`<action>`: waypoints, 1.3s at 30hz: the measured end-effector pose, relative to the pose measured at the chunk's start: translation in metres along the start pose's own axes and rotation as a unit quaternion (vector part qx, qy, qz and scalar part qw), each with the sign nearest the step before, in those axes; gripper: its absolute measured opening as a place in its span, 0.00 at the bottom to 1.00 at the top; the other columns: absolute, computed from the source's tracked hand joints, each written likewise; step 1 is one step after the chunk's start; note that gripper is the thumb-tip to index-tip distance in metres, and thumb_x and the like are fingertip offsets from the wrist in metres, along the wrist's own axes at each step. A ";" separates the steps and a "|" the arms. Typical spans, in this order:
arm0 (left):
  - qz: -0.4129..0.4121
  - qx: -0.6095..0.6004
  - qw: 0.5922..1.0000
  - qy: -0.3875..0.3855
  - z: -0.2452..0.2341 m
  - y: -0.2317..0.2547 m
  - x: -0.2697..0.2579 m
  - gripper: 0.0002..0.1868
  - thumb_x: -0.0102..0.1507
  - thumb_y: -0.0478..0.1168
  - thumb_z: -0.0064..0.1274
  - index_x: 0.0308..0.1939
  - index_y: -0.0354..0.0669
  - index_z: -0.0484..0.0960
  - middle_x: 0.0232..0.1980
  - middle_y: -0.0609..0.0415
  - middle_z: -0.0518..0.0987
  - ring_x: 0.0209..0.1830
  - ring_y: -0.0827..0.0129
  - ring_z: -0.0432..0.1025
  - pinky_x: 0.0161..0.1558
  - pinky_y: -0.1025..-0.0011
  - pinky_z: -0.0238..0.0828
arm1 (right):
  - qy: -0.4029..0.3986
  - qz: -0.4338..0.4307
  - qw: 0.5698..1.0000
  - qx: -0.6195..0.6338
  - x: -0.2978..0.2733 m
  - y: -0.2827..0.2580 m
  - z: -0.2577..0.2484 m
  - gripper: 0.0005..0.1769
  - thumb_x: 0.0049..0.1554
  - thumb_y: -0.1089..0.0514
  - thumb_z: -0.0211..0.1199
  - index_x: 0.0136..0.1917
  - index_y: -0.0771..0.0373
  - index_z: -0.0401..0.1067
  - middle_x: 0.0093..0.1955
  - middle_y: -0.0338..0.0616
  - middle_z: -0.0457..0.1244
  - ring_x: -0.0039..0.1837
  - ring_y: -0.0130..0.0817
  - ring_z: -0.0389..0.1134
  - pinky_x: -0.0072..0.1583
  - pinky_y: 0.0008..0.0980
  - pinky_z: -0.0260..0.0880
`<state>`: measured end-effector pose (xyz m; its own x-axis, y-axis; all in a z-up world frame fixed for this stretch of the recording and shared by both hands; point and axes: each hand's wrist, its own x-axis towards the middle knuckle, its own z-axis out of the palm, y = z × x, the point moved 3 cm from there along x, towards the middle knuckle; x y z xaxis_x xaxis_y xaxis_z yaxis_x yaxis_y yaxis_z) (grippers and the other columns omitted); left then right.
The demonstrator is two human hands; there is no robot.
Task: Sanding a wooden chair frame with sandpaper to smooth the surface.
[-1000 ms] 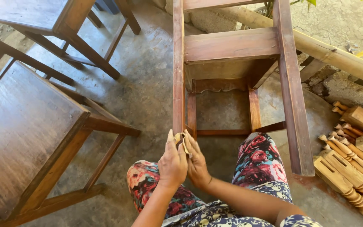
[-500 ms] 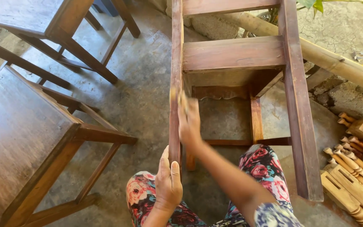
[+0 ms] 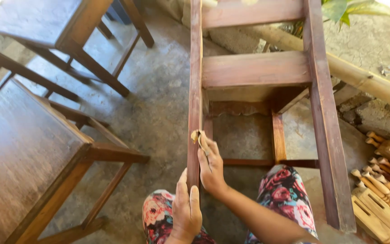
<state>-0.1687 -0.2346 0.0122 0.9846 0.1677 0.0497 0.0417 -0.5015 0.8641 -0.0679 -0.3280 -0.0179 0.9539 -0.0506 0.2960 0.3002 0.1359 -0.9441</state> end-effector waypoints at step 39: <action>-0.012 -0.032 0.999 0.019 -0.008 0.023 0.004 0.27 0.68 0.39 0.36 0.71 0.36 0.67 0.67 0.42 0.78 0.61 0.53 0.77 0.59 0.64 0.71 | 0.097 0.016 0.994 0.055 0.014 -0.016 0.005 0.03 0.60 0.69 0.56 0.46 0.66 0.65 0.67 0.56 0.65 0.80 0.51 0.59 0.74 0.38 0.59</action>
<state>-0.1649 -0.2383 0.0362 0.9764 0.2110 0.0468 0.0524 -0.4411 0.8959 -0.0596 -0.3259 0.0021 0.9468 -0.2332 0.2220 0.2786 0.2477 -0.9279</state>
